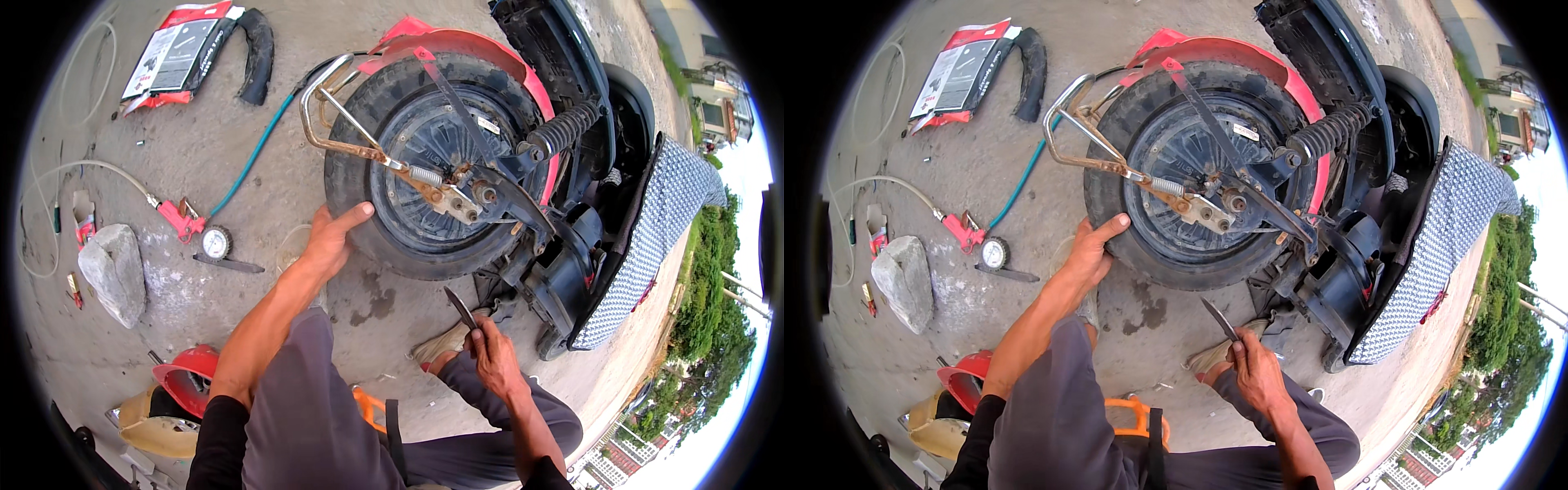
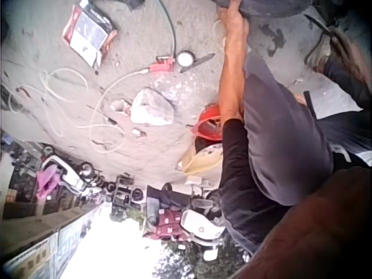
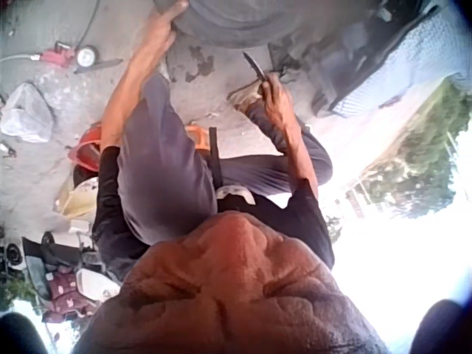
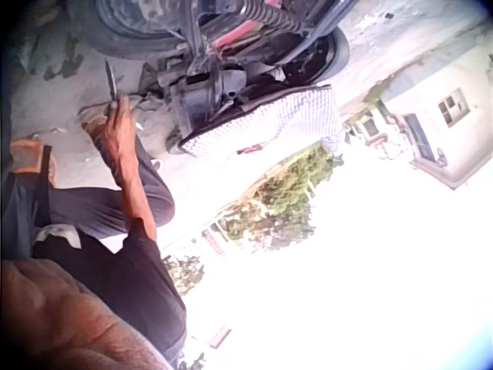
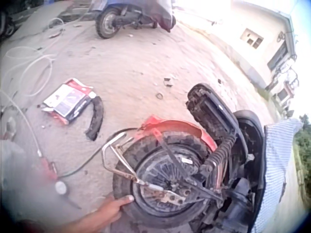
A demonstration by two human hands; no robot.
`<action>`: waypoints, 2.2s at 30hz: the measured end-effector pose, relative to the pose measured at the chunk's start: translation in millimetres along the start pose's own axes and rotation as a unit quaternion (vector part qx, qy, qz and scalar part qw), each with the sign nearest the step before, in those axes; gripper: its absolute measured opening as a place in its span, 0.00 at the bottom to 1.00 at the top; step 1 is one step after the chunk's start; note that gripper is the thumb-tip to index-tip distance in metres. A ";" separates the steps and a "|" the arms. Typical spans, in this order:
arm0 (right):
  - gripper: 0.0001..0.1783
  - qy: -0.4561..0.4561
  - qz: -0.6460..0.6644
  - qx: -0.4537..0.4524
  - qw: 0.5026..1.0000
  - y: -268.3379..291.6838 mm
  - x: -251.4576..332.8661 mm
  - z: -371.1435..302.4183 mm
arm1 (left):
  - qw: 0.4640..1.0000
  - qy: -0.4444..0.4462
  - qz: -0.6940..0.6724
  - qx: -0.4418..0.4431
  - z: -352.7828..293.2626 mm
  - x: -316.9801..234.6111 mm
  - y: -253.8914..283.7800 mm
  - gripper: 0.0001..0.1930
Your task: The person removes the inner tube from a scooter wheel using a pry tool, then cleans the rim and reapplies the tube by hand.
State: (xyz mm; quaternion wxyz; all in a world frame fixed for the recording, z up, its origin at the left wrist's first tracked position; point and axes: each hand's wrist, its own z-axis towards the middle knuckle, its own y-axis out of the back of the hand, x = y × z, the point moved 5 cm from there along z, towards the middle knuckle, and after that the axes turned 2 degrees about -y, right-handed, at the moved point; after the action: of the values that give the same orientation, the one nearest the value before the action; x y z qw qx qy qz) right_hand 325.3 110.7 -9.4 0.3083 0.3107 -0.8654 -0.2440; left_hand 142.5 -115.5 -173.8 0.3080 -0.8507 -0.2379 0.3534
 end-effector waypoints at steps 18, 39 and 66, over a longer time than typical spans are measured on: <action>0.15 -0.099 0.195 0.059 0.974 -120.5 -40.3 40.3 | 0.994 0.018 0.112 -0.001 16.7 -27.5 1.1 0.26; 0.13 -0.151 -0.046 -0.070 0.985 -36.5 -321.6 29.9 | 0.995 -0.037 0.090 -0.021 -5.2 -13.6 5.0 0.34; 0.19 -0.167 0.591 0.302 0.729 -113.9 83.9 49.9 | 0.679 -0.184 0.566 0.429 -121.4 -46.0 -67.8 0.09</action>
State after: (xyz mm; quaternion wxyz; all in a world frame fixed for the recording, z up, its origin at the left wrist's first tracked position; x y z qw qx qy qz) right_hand 283.4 -13.9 -81.7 0.1305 -0.2330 -0.9397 0.2135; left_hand 191.3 -140.1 -37.9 0.3304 -0.5151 0.4153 0.6731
